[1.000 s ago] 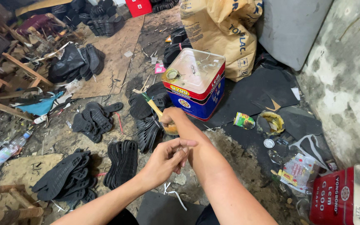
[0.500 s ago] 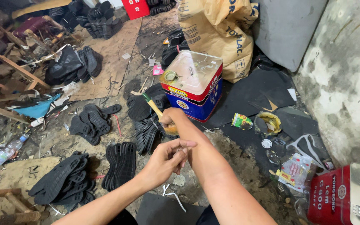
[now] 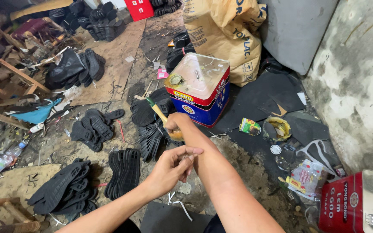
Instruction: The person applies glue to black shoe soles using a brush. They pick up each sole, apply the adhesive, and place it back down, repeating the process for multiple soles.
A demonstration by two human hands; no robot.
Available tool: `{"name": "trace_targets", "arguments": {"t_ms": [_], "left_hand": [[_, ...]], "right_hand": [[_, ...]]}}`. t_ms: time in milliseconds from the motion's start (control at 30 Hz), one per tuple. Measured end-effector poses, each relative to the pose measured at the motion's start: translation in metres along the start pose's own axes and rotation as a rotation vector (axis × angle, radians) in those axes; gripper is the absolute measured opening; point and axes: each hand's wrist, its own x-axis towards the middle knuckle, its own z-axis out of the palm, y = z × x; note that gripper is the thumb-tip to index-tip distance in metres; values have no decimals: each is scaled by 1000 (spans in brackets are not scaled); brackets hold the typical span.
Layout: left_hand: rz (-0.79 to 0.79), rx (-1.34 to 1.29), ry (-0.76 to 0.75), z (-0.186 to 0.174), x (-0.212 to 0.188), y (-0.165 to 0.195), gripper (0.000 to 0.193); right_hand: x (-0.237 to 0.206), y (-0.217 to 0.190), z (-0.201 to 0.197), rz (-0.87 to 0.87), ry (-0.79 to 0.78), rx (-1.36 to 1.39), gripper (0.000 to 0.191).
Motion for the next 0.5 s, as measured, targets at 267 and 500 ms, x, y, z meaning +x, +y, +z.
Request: {"name": "trace_targets", "arguments": {"t_ms": [267,500], "left_hand": [[-11,-9,1,-1,1,-2,34],[-15,10,11,0,1,-1,33]], "right_hand": [[4,2,2,-15,26,-16,47],[7,4,2,-10,28,-17,47]]}}
